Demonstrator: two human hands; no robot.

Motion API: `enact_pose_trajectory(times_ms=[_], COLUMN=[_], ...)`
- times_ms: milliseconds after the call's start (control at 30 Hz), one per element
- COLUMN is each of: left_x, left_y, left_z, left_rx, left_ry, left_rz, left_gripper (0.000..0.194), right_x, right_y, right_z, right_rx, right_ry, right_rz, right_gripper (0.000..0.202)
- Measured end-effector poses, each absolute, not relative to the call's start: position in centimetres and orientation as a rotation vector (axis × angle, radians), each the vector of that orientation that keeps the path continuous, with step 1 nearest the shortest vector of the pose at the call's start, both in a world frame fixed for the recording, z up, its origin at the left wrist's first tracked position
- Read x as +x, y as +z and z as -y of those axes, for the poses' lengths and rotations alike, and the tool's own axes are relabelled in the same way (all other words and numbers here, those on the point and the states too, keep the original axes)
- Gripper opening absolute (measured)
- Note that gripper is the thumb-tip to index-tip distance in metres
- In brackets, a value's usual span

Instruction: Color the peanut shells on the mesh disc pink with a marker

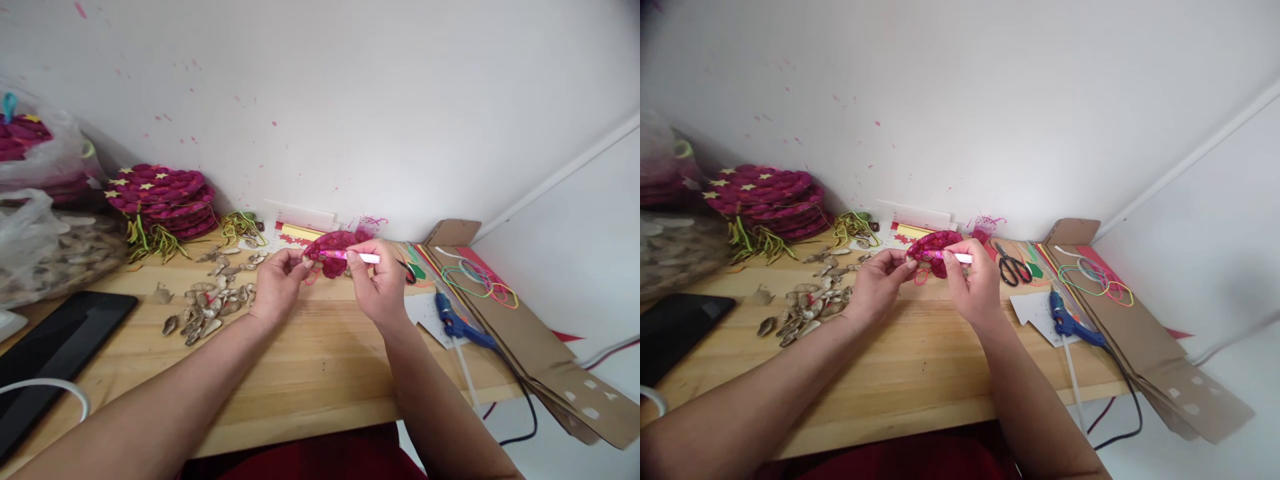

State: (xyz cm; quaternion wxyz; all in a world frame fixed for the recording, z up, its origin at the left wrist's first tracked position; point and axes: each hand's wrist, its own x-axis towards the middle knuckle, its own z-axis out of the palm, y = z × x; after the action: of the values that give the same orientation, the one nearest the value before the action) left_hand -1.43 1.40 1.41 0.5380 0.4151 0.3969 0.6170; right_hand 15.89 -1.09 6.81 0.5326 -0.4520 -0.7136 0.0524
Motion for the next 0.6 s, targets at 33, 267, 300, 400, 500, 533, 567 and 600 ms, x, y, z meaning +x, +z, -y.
enact_pose_trajectory(times_ms=[33,267,300,400,500,533,567,600], left_x=[-1.44,-1.37,-1.35,-1.32,-1.36,-1.38,-1.40,-1.42], left_y=[1.43,1.40,1.41,1.44,1.44,1.44,1.43,1.43], left_z=[-1.40,-1.38,-1.36,-1.34,-1.34,-1.35,-1.36,-1.38], left_rx=[0.992,1.068,1.084,1.110,1.102,1.105,1.110,1.111], left_ry=[1.472,1.478,1.485,1.496,1.483,1.483,1.487,1.491], left_rz=[-0.947,-0.968,-0.977,-1.003,-1.015,-1.014,-1.011,-1.004], left_gripper=[0.041,0.032,0.030,0.025,0.024,0.024,0.024,0.024], right_x=[15.91,15.85,15.79,15.64,15.66,15.71,15.77,15.84], right_y=[6.87,6.92,6.97,7.18,7.28,7.27,7.23,7.17], right_z=[1.11,1.22,1.28,1.45,1.49,1.47,1.42,1.36], right_rx=[-1.088,-1.049,-1.049,-1.057,-1.076,-1.079,-1.078,-1.078], right_ry=[0.106,0.150,0.147,0.091,0.070,0.078,0.088,0.097], right_rz=[1.709,1.700,1.714,1.734,1.730,1.728,1.725,1.720], right_gripper=[0.011,0.011,0.010,0.009,0.010,0.010,0.010,0.011])
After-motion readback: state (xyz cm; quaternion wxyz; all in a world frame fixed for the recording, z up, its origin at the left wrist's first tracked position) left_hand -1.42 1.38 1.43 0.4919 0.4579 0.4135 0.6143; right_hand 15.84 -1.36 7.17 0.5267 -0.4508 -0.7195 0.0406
